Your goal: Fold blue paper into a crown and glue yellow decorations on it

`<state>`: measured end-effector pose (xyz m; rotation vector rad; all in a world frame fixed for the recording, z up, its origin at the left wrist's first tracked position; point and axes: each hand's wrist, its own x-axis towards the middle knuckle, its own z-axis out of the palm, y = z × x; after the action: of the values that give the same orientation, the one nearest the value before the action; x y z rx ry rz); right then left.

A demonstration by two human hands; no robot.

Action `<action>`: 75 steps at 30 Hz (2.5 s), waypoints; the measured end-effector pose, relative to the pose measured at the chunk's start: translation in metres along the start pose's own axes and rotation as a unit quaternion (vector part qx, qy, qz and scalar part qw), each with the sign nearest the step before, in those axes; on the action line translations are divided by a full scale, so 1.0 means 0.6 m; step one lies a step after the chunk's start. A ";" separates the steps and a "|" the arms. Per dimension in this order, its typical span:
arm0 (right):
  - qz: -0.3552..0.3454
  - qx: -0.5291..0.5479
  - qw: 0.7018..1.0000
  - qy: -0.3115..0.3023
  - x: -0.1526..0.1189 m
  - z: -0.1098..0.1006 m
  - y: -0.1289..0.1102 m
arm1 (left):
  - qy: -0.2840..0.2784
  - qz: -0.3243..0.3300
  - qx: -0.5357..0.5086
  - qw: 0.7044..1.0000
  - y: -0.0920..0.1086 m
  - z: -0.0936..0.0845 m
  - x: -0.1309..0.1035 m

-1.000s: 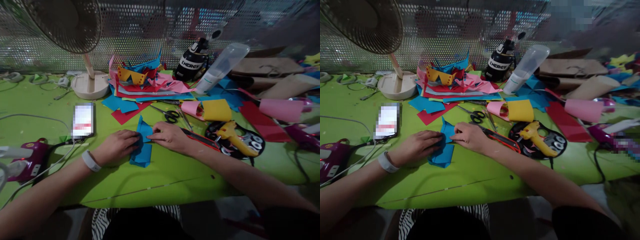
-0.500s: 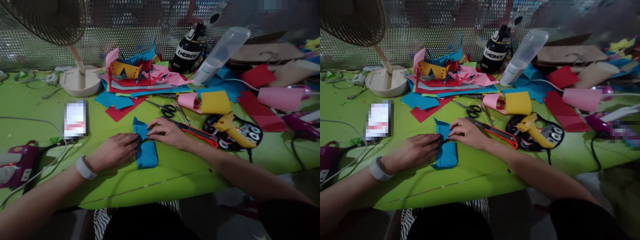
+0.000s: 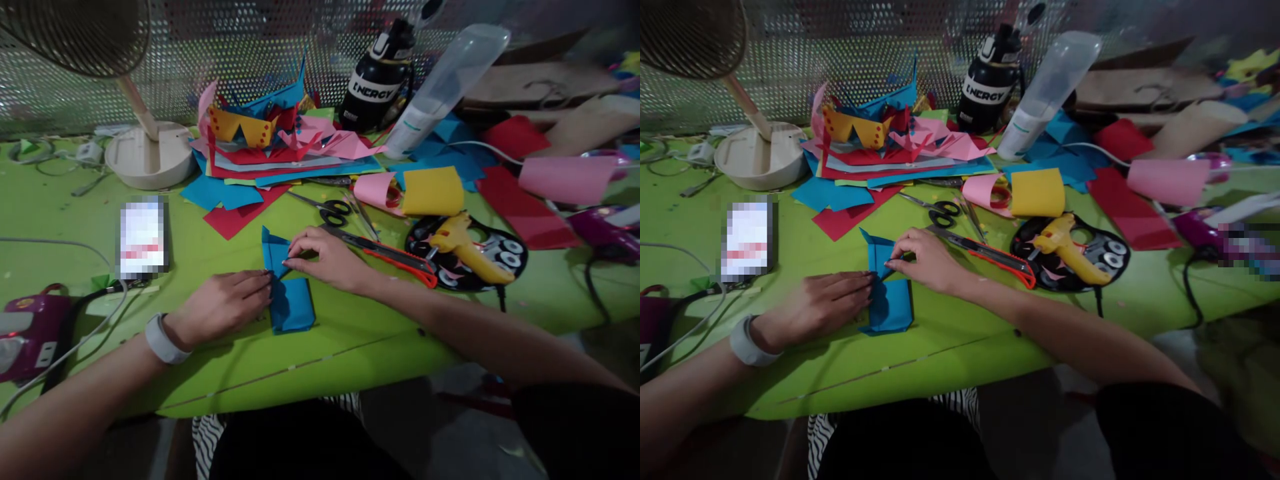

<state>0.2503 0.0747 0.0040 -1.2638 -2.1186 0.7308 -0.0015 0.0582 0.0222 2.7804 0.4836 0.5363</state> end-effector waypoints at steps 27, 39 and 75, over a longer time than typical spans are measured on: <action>0.009 -0.054 0.997 0.061 -0.008 0.026 -0.005 | -0.068 -0.017 0.186 0.980 0.011 0.008 0.021; 0.002 -0.020 0.997 0.078 -0.009 0.022 -0.006 | -0.089 -0.026 0.170 0.981 0.008 0.009 0.020; 0.027 -0.087 0.994 0.058 -0.006 0.025 -0.009 | -0.084 -0.042 0.170 0.981 0.007 0.013 0.020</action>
<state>0.2384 0.0666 -0.0033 -1.4244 -2.0959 0.4897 0.0131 0.0574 0.0201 3.0721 0.7094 0.2107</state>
